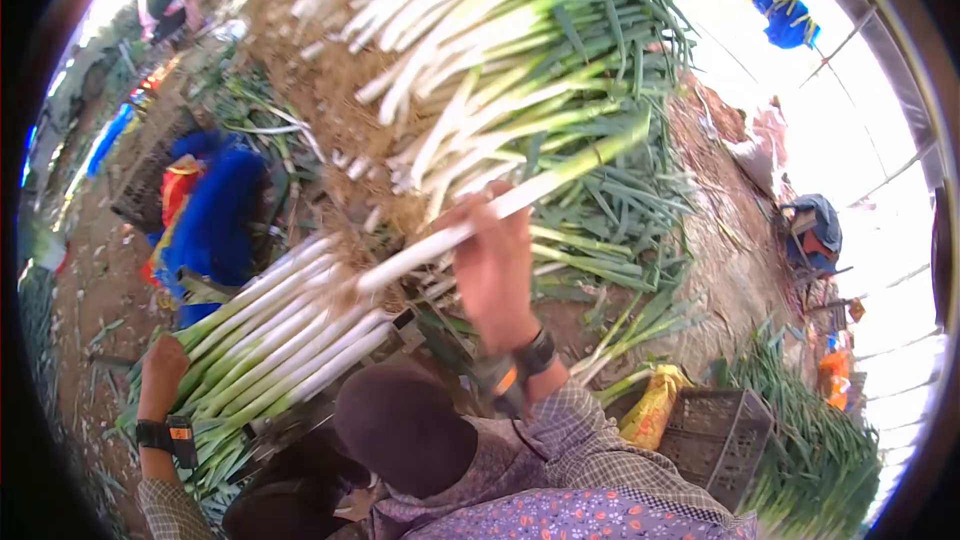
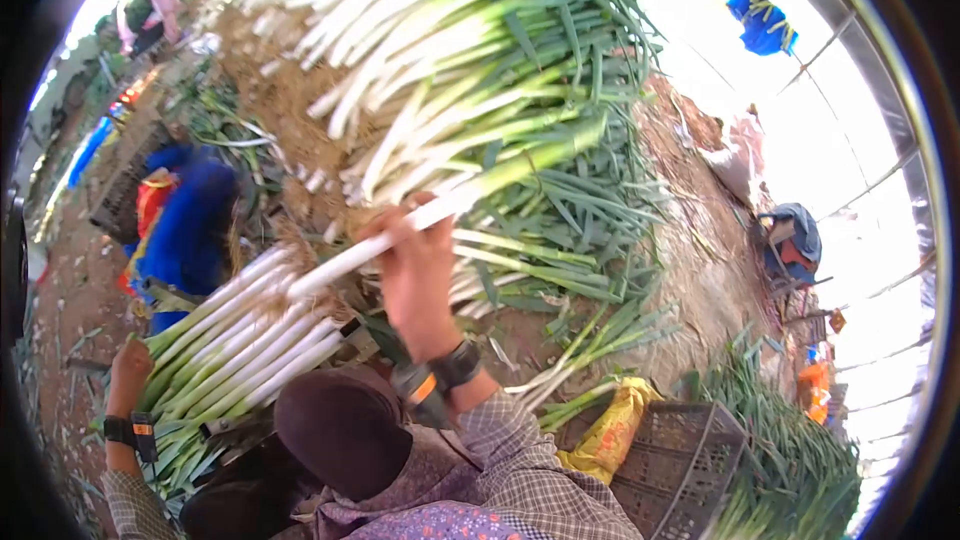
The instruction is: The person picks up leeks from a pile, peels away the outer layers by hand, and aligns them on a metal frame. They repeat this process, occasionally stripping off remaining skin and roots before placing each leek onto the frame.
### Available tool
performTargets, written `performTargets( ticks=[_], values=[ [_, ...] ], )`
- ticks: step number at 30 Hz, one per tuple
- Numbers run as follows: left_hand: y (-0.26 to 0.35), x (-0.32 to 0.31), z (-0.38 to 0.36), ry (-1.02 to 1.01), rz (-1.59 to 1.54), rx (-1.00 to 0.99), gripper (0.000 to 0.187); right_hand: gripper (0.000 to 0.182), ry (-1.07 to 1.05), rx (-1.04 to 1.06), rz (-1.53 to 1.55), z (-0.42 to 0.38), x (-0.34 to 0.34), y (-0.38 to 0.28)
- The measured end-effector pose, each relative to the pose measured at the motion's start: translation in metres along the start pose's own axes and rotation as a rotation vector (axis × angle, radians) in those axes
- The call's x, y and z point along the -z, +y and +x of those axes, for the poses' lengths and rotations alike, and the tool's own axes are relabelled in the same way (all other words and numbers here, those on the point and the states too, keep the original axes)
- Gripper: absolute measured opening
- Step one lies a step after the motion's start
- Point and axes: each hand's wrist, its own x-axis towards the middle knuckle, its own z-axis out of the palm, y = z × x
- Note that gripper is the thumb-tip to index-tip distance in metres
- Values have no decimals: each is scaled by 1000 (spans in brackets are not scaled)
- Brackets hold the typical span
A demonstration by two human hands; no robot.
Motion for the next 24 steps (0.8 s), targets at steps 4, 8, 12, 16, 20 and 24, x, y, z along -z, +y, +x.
performTargets(
  ticks=[4,8,12,16,20,24],
  values=[
    [151,91,-30,234,-310,181,17,38,-492,-229,-298,-64,-84,5],
    [238,162,-93,471,-931,-170,76,35,-896,-390,-611,-120,-135,5],
    [252,198,-163,609,-1003,-267,70,42,-1288,-123,-745,-165,-180,28],
    [219,206,-252,454,-762,175,51,42,-1431,-195,-757,-208,-207,28],
    [206,173,-325,168,-420,498,43,43,-1465,-59,-799,-203,-209,16],
    [127,99,-415,181,178,614,65,42,-1400,75,-943,-152,-194,-12]
  ],
)
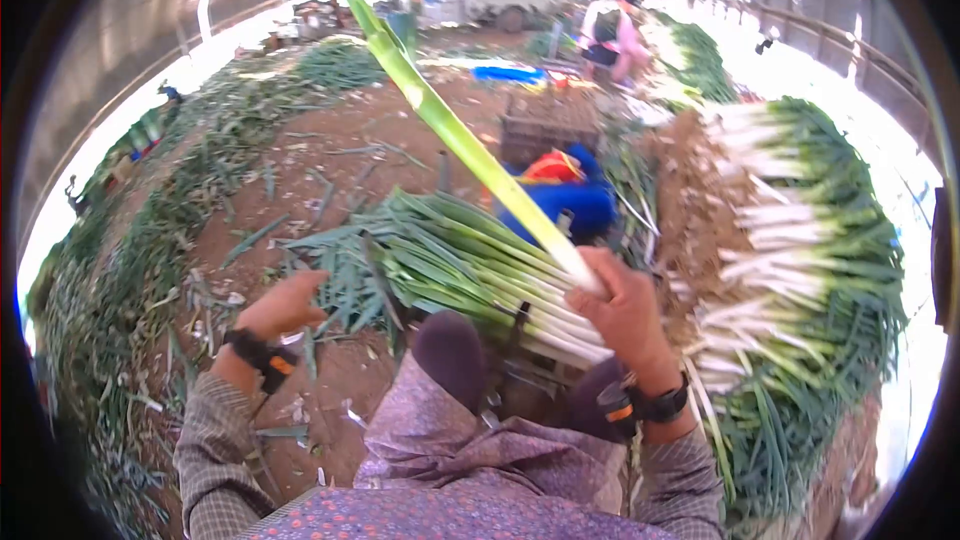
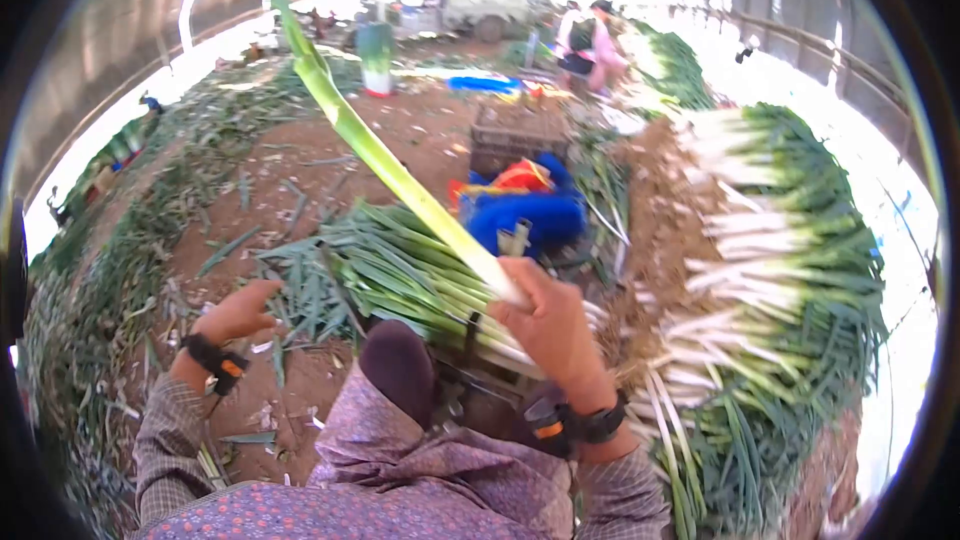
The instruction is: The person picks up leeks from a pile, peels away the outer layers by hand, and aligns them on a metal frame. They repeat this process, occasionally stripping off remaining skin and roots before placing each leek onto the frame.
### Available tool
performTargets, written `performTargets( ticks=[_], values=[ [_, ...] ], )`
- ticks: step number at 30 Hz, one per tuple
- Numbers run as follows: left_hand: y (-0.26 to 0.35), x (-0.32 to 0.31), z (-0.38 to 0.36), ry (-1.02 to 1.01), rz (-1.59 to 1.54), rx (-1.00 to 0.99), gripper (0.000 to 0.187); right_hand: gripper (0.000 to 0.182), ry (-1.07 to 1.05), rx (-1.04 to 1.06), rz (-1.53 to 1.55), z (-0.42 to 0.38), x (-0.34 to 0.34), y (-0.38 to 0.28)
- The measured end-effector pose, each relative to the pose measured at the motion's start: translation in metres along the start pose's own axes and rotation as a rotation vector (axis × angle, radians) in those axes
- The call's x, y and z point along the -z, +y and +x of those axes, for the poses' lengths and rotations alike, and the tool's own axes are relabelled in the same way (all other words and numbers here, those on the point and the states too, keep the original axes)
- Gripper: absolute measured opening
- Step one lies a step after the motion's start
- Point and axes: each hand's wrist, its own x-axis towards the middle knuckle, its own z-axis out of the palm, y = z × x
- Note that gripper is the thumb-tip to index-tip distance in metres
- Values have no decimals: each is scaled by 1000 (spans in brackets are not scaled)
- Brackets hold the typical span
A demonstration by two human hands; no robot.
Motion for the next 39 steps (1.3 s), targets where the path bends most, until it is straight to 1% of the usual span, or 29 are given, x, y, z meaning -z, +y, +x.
performTargets(
  ticks=[2,4,5,6,8,9,10,11,12,14,16,18,19,22,23,25,26,28,29,30,31,32,34,35,38,39],
  values=[
    [-10,1,8,-10,-462,280,64,38,67,-37,-124,-10,34,7],
    [-8,-4,29,-17,-535,245,59,33,149,-120,-156,-15,62,30],
    [-7,-6,43,-11,-570,239,56,33,234,-180,-182,-14,72,33],
    [-2,-11,60,-24,-489,152,53,35,283,-370,-151,-12,83,27],
    [24,-20,99,-42,-327,-20,46,35,306,-349,-90,-13,107,39],
    [38,-28,120,-52,-427,-40,39,35,348,-232,-62,-11,109,54],
    [52,-37,143,-74,-408,-92,39,36,388,-115,-38,-8,111,69],
    [65,-46,168,-94,-393,-144,39,37,368,-154,-46,-2,115,86],
    [77,-58,190,-115,-379,-193,39,37,362,-171,11,5,112,103],
    [97,-91,238,-136,-382,-353,39,38,358,-200,125,19,105,137],
    [120,-129,280,-186,-347,-417,39,38,330,-200,187,31,91,165],
    [135,-166,316,-182,-324,-498,39,37,313,-246,224,37,73,196],
    [141,-183,327,-181,-314,-537,39,33,292,-254,227,41,63,211],
    [150,-217,342,-312,-286,-520,38,30,180,-360,217,45,26,235],
    [147,-231,341,-305,-332,-578,38,31,142,-385,229,45,14,243],
    [144,-248,337,-297,-272,-629,38,34,62,-418,253,46,-9,259],
    [144,-255,333,-292,-241,-651,39,34,26,-413,235,48,-21,267],
    [140,-263,323,-302,-330,-646,38,34,-42,-408,201,49,-47,283],
    [140,-264,318,-310,-388,-655,36,36,-47,-359,187,45,-63,303],
    [140,-263,312,-315,-446,-668,35,35,-136,-387,89,39,-75,323],
    [140,-258,307,-290,-386,-718,37,34,-220,-414,-10,31,-85,342],
    [138,-258,303,-281,-405,-723,37,33,-298,-439,-110,23,-91,355],
    [136,-253,300,-254,-432,-742,37,30,-307,-384,-267,9,-95,368],
    [136,-250,299,-295,-479,-725,38,29,-311,-352,-344,6,-93,373],
    [128,-238,296,-197,-446,-650,38,28,-296,-531,-486,-3,-79,377],
    [123,-236,304,-57,-305,-700,39,30,-271,-608,-359,-3,-75,377]
  ],
)
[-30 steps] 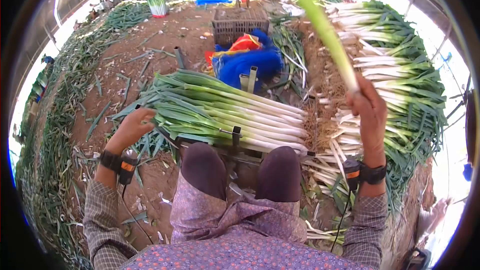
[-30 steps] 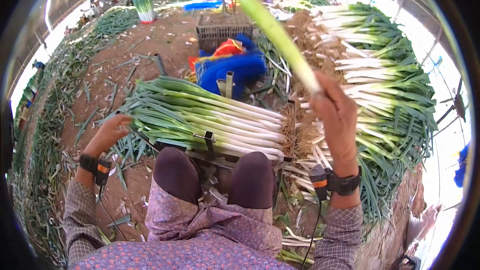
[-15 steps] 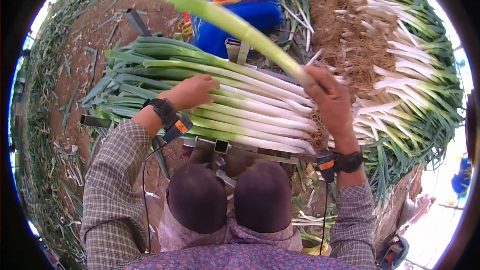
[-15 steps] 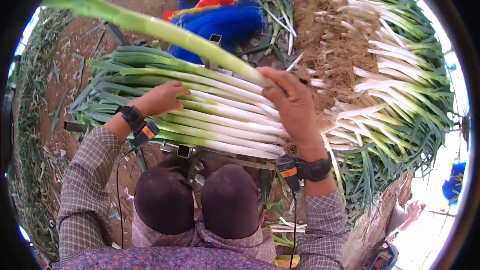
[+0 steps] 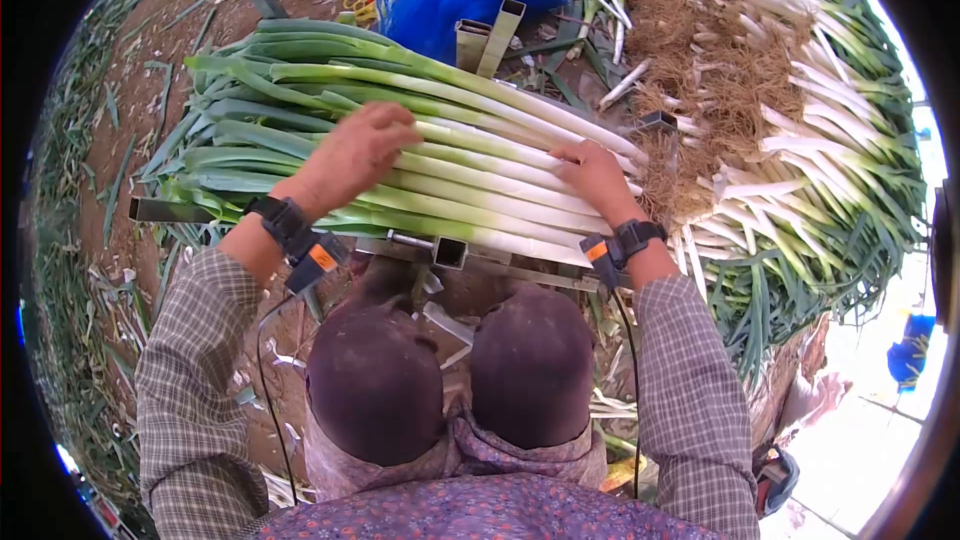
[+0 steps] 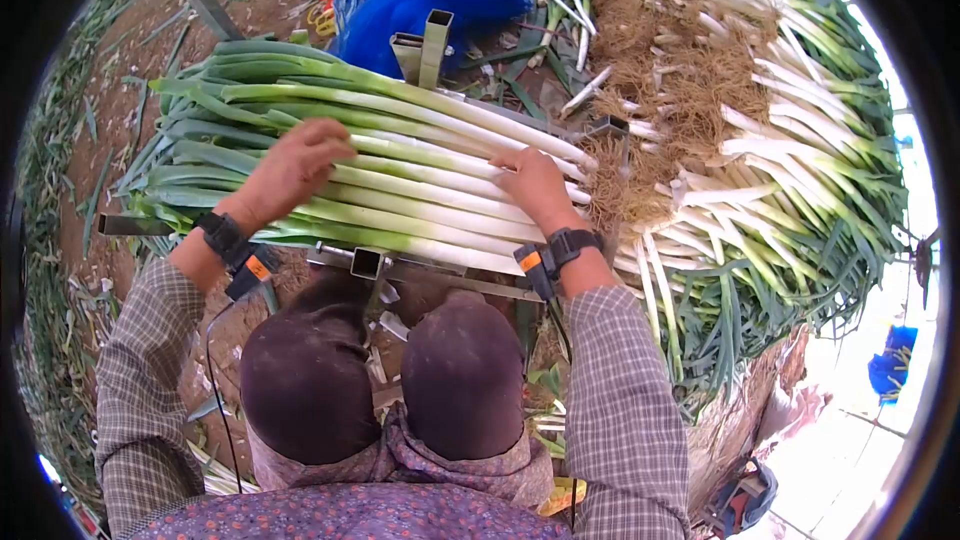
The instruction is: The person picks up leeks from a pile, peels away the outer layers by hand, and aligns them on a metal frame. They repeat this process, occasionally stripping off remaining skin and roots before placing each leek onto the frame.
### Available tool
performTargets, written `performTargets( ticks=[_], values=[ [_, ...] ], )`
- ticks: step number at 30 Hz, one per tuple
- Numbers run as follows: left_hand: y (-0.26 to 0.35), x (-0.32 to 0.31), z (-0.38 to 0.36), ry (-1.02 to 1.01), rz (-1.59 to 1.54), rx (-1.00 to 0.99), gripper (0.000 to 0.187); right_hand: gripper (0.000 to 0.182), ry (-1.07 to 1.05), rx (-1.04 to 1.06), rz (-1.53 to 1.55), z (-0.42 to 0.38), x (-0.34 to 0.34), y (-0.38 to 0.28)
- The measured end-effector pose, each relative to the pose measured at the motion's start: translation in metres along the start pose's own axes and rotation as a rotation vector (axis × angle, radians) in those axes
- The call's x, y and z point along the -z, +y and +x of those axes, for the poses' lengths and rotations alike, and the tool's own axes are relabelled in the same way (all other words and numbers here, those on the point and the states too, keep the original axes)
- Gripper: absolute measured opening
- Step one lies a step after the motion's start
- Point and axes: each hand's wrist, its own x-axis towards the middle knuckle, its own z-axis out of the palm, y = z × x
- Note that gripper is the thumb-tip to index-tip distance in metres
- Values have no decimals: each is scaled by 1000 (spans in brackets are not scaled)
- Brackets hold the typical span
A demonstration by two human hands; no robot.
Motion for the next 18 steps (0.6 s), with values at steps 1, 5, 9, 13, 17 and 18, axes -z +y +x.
performTargets(
  ticks=[1,5,9,13,17,18],
  values=[
    [-5,-1,-3,34,22,85,40,30,-1,54,-8,5,-3,0],
    [-22,-10,0,39,97,195,45,25,154,270,15,30,-39,-8],
    [-15,-4,-3,-81,81,184,46,21,151,127,178,15,-37,-30],
    [-6,-6,-3,-87,96,180,45,20,61,3,211,-4,-14,-7],
    [-11,-11,-3,-48,112,180,48,14,126,4,-22,-1,-21,1],
    [-9,-12,-3,-27,128,187,49,13,166,13,-89,-6,-17,-1]
  ],
)
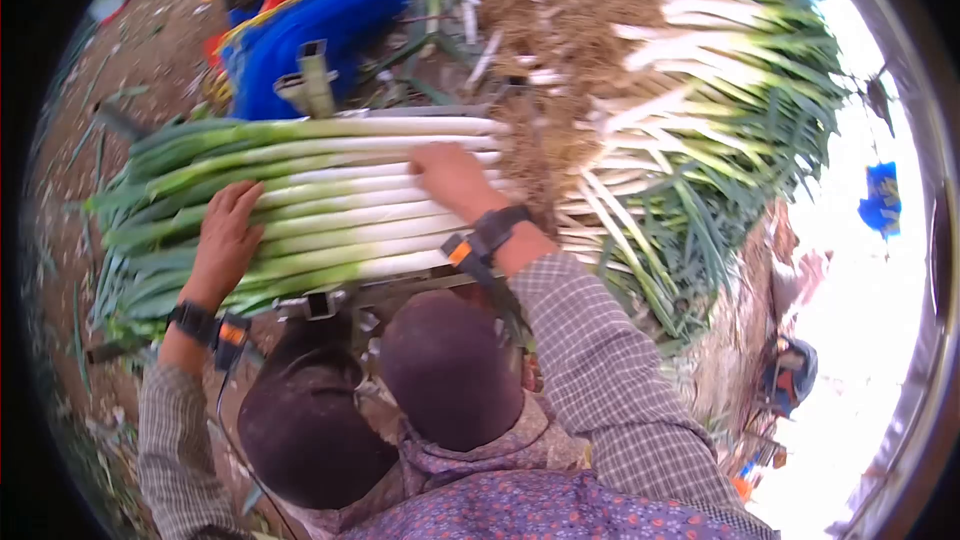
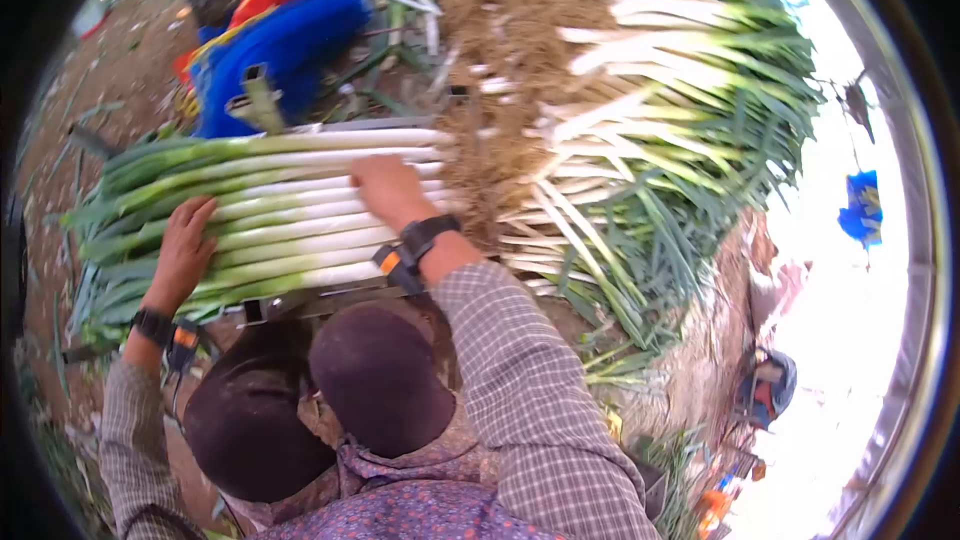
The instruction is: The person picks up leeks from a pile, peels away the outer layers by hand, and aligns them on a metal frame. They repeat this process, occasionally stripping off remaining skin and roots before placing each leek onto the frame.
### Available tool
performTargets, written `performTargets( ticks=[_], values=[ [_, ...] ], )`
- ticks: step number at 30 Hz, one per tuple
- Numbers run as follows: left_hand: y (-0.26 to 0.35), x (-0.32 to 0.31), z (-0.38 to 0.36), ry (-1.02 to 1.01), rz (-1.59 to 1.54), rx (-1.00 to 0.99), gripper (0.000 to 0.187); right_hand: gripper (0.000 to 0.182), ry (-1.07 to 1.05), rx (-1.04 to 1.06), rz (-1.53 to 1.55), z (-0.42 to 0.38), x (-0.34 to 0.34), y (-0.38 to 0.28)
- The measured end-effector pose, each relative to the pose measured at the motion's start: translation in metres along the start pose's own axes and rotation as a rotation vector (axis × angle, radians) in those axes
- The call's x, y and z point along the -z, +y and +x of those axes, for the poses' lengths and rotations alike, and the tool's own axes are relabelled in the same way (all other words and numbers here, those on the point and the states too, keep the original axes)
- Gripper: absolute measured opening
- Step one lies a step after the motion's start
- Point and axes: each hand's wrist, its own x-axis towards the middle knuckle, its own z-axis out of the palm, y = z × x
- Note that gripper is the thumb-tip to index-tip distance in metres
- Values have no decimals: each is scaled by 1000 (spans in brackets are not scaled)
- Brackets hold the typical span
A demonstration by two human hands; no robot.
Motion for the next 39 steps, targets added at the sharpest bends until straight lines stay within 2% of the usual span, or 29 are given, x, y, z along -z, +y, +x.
performTargets(
  ticks=[1,4,7,9,10,11,13,14,15,17,19,21,23,25,26,29,30,31,36,39],
  values=[
    [1,0,-2,19,13,14,51,11,34,13,-66,-4,5,-4],
    [1,0,0,-85,-5,23,51,13,39,4,-198,-4,6,-2],
    [3,3,1,-81,-59,30,52,15,-80,-5,644,-17,79,8],
    [5,5,3,-95,-63,40,52,19,136,-227,792,-57,149,24],
    [6,4,4,-101,-63,44,52,19,262,-368,703,-75,168,57],
    [4,3,5,-102,-64,37,52,20,494,-517,895,-100,175,93],
    [-7,-4,6,-103,-66,20,53,21,766,-650,1322,-155,147,209],
    [-11,-6,6,-107,-83,6,54,27,869,-762,1422,-179,128,252],
    [-14,-6,6,-110,-101,-11,54,34,907,-909,1436,-197,107,271],
    [-15,-5,5,-160,-96,36,58,46,854,-1163,1399,-210,68,279],
    [-24,-7,3,-213,-53,57,59,59,836,-1222,1450,-198,21,304],
    [-24,-6,3,-242,-41,86,59,66,883,-1174,1592,-187,-27,368],
    [-13,1,8,-269,-86,121,58,67,980,-1275,1432,-169,-27,377],
    [-6,2,10,-286,-112,141,58,73,974,-1446,1311,-162,-23,385],
    [-6,3,11,-286,-113,140,58,78,1040,-1497,1257,-156,-24,385],
    [-3,6,10,-286,-126,153,56,65,1138,-1503,1298,-154,-10,376],
    [-4,6,9,-281,-119,148,56,59,1132,-1485,1349,-162,13,337],
    [-4,5,8,-275,-114,141,55,54,1162,-1450,1378,-172,14,334],
    [-13,-1,6,-236,-140,77,54,31,1365,-1148,1712,-309,8,314],
    [-16,-5,6,-204,-141,45,55,17,1406,-922,1788,-354,31,275]
  ],
)
